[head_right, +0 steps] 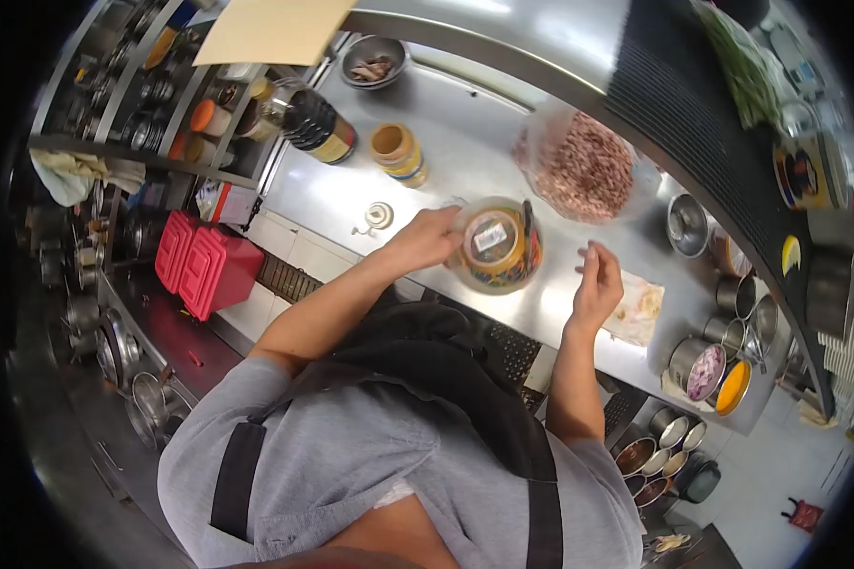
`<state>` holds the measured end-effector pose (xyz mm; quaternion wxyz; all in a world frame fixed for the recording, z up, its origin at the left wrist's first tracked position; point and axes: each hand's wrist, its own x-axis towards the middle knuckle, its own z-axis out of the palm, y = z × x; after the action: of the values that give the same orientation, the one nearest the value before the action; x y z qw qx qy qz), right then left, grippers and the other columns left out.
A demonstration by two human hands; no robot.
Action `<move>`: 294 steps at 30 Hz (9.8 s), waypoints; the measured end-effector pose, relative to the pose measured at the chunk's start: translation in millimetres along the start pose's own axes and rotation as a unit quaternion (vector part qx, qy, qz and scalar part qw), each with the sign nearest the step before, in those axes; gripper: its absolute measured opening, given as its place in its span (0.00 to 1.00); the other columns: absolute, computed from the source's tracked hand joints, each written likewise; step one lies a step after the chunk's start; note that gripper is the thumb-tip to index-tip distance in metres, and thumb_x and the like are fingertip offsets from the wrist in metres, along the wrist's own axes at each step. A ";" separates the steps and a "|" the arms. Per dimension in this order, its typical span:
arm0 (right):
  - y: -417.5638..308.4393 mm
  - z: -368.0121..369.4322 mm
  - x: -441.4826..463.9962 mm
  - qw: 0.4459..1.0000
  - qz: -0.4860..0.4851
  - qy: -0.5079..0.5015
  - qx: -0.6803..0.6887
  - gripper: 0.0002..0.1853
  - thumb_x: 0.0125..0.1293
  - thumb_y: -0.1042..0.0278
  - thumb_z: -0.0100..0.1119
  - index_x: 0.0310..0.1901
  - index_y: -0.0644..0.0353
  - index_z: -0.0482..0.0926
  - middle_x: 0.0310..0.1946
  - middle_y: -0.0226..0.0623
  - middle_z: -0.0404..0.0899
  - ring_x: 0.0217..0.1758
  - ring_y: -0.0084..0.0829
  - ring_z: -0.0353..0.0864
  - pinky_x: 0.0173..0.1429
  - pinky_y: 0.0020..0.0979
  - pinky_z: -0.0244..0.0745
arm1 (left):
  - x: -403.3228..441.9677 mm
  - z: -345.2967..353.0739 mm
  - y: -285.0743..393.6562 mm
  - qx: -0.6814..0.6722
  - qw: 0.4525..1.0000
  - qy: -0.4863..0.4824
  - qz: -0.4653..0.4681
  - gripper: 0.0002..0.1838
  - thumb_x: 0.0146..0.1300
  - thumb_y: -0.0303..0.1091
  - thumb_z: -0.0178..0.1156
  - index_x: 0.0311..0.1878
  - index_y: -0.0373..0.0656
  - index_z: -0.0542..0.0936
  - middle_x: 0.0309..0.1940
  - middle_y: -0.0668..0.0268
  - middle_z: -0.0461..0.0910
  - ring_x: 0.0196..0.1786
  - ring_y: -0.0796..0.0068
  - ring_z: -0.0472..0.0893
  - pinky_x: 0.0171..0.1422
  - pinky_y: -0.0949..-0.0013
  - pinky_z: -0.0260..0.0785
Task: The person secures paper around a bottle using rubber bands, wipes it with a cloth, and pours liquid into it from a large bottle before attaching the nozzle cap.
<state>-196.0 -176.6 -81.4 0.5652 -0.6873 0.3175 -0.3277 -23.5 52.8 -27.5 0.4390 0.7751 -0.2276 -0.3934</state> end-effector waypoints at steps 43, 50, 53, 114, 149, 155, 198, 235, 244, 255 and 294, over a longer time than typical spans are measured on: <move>-161.1 752.5 -136.6 0.837 -0.326 -0.440 0.002 0.14 0.62 0.63 0.66 0.47 0.59 0.83 0.41 0.39 0.82 0.43 0.42 0.81 0.48 0.38 0.78 | -192.1 -566.0 -317.1 0.015 0.968 0.231 -0.093 0.21 0.55 0.28 0.51 0.53 0.34 0.78 0.35 0.49 0.85 0.39 0.58 0.86 0.47 0.61 0.76; -155.7 831.1 -89.0 0.822 -0.340 -0.449 -0.080 0.12 0.59 0.71 0.65 0.45 0.63 0.82 0.37 0.39 0.82 0.43 0.42 0.81 0.49 0.39 0.77 | -114.3 -662.1 -319.4 0.023 0.980 0.181 -0.085 0.22 0.55 0.25 0.50 0.55 0.35 0.78 0.33 0.48 0.85 0.35 0.59 0.86 0.42 0.62 0.76; -162.7 862.6 -59.4 0.821 -0.377 -0.418 -0.093 0.11 0.59 0.73 0.65 0.44 0.63 0.82 0.39 0.40 0.83 0.43 0.42 0.82 0.49 0.38 0.78 | -75.6 -712.2 -300.7 0.062 0.982 0.176 -0.005 0.18 0.56 0.25 0.49 0.50 0.34 0.79 0.27 0.48 0.83 0.29 0.60 0.86 0.37 0.60 0.76; 206.3 972.6 1110.8 0.865 -0.069 -0.217 -0.447 0.11 0.60 0.66 0.56 0.35 0.60 0.87 0.31 0.53 0.83 0.37 0.54 0.84 0.44 0.48 0.78 | 1041.9 -1097.9 4.5 -0.165 0.946 0.226 -0.164 0.17 0.61 0.28 0.53 0.53 0.32 0.75 0.36 0.50 0.84 0.26 0.59 0.87 0.27 0.64 0.82; 25.9 1141.2 1223.9 0.813 0.332 -0.193 -0.437 0.17 0.65 0.66 0.61 0.51 0.68 0.81 0.32 0.47 0.86 0.34 0.33 0.87 0.41 0.30 0.79 | 1653.1 -1182.9 -140.5 -0.292 0.911 0.155 -0.247 0.26 0.58 0.22 0.60 0.61 0.37 0.71 0.51 0.59 0.77 0.50 0.64 0.81 0.46 0.61 0.83; 56.5 1155.2 1286.5 0.821 0.273 -0.238 -0.440 0.17 0.62 0.62 0.60 0.48 0.63 0.84 0.35 0.52 0.85 0.39 0.43 0.88 0.48 0.37 0.80 | 1544.7 -1195.2 -311.3 0.323 0.946 0.018 0.002 0.28 0.55 0.33 0.50 0.61 0.37 0.76 0.57 0.50 0.79 0.52 0.55 0.83 0.59 0.59 0.75; 3.5 1406.9 863.6 0.226 -0.513 -0.799 -0.218 0.17 0.62 0.58 0.59 0.48 0.58 0.84 0.39 0.48 0.85 0.45 0.49 0.84 0.53 0.44 0.79 | 696.4 -604.0 -288.9 -0.499 0.234 0.703 -0.451 0.21 0.56 0.24 0.55 0.56 0.38 0.77 0.36 0.51 0.83 0.32 0.57 0.85 0.30 0.55 0.81; 39.3 1451.1 540.9 -0.149 -0.527 -0.816 -0.183 0.16 0.61 0.60 0.58 0.43 0.63 0.84 0.37 0.55 0.83 0.46 0.54 0.82 0.48 0.49 0.74 | 723.3 -566.0 -261.6 -0.662 0.200 0.585 -0.424 0.12 0.52 0.31 0.57 0.33 0.32 0.84 0.29 0.51 0.84 0.27 0.59 0.84 0.31 0.56 0.79; -8.2 1360.7 377.5 -0.152 -0.670 -0.705 -0.178 0.16 0.60 0.61 0.61 0.46 0.62 0.84 0.39 0.56 0.83 0.50 0.54 0.82 0.54 0.46 0.76 | 539.8 -482.2 -332.3 -0.492 0.140 0.764 -0.393 0.12 0.50 0.31 0.62 0.39 0.39 0.84 0.38 0.56 0.85 0.37 0.58 0.86 0.36 0.60 0.81; -47.9 1232.1 183.2 -0.248 -0.434 -0.864 -0.062 0.20 0.62 0.57 0.60 0.45 0.67 0.83 0.37 0.55 0.84 0.47 0.52 0.84 0.51 0.41 0.76 | 308.3 -501.0 -292.8 -0.592 -0.011 0.764 -0.255 0.25 0.58 0.28 0.63 0.61 0.41 0.76 0.46 0.57 0.83 0.43 0.65 0.85 0.39 0.63 0.81; -14.9 815.2 -565.8 -0.602 -0.647 -0.447 0.138 0.16 0.61 0.59 0.62 0.45 0.60 0.85 0.34 0.50 0.85 0.41 0.48 0.86 0.47 0.43 0.78 | 16.4 -285.1 -263.7 -0.413 -0.470 0.747 -0.223 0.25 0.57 0.34 0.60 0.59 0.37 0.77 0.36 0.60 0.86 0.39 0.71 0.85 0.47 0.69 0.77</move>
<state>134.5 746.0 -237.8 0.3152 -0.1393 0.9339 -0.0951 218.9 319.0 -173.9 -0.1961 0.2014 -0.7707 -0.5719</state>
